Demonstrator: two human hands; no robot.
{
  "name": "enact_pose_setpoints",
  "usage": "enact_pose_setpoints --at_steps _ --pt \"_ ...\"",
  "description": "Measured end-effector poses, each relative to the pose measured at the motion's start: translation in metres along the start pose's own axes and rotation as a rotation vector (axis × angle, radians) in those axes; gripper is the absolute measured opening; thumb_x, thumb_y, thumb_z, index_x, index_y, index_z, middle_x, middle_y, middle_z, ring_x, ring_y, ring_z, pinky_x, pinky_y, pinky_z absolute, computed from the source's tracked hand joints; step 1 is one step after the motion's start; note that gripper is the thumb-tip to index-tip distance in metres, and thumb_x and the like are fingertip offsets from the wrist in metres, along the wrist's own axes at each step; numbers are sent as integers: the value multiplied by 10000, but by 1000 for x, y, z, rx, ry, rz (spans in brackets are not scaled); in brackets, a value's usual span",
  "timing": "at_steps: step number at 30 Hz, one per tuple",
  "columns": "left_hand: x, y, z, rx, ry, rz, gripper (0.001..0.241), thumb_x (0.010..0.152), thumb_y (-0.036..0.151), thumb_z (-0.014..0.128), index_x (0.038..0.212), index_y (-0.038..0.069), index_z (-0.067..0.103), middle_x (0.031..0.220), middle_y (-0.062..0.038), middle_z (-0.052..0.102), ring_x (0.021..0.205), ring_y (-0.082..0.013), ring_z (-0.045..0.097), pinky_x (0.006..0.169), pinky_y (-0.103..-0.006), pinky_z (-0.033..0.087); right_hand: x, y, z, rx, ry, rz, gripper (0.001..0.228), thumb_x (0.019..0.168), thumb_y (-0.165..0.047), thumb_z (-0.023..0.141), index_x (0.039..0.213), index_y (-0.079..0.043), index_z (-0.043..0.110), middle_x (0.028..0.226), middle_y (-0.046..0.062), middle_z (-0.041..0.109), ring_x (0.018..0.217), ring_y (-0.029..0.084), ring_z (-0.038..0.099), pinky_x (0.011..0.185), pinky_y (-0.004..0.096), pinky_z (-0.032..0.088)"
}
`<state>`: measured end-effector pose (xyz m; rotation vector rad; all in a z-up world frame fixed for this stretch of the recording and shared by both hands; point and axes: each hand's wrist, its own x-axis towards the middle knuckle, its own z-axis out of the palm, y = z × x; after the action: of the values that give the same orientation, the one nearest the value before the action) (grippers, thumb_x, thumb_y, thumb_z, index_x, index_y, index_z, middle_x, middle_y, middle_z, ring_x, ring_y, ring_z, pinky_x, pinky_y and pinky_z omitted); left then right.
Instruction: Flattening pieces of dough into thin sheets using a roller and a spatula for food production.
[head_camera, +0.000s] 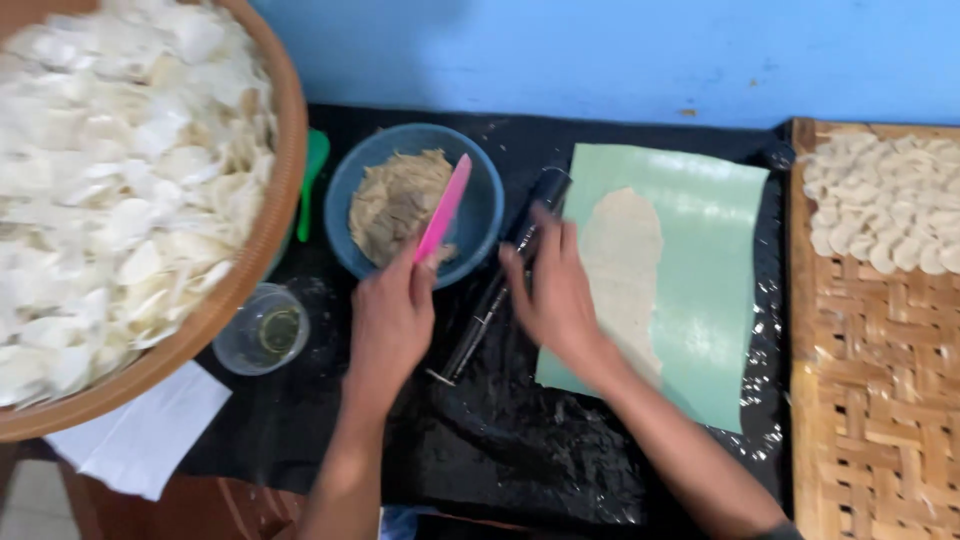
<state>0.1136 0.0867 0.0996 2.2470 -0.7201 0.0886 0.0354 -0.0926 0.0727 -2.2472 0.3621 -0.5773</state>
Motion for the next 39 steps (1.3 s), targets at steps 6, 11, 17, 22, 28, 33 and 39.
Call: enact_pose_setpoints --at_steps 6,11,17,22,28,33,39 --pt "53 -23 -20 536 -109 52 620 843 248 662 1431 78 560 1169 -308 616 998 -490 644 774 -544 537 69 95 102 -65 117 -152 599 1002 -193 634 1445 111 369 1252 372 601 1032 551 633 843 536 551" --pt "81 -46 -8 604 -162 -3 586 877 470 686 1150 -48 672 1096 -298 683 1019 -484 665 811 -567 546 46 68 91 206 -100 259 508 1004 -188 629 1422 13 421 990 244 743 849 423 755 717 483 624" --pt "101 -31 -6 692 -372 -160 377 984 365 617 903 30 772 971 -223 748 945 -418 720 803 -541 559 33 45 78 471 -183 396 726 969 -150 587 1558 -16 184 858 223 753 640 305 770 546 379 644" --pt "120 -42 16 794 -401 -18 169 857 132 645 900 52 788 996 -216 755 947 -381 737 780 -485 585 32 45 80 389 -251 356 747 1015 -164 543 1607 -19 111 799 196 760 589 278 769 555 365 644" --pt "147 -56 43 819 -405 3 198 864 120 629 926 49 804 1012 -223 762 981 -374 740 805 -482 592 35 44 76 417 -280 357 745 982 -148 515 1597 -1 119 712 190 737 561 280 756 536 388 643" --pt "137 -44 44 610 -355 -263 321 893 331 680 923 30 789 993 -267 724 975 -437 701 831 -517 562 37 46 78 223 -325 260 782 936 -114 536 1571 59 115 619 192 714 535 311 736 570 400 633" --pt "109 -43 58 643 -207 -200 459 978 447 614 882 33 786 880 -232 741 850 -405 734 760 -517 574 40 38 70 234 -368 293 747 951 -117 520 1570 46 134 618 191 711 533 305 733 545 400 631"
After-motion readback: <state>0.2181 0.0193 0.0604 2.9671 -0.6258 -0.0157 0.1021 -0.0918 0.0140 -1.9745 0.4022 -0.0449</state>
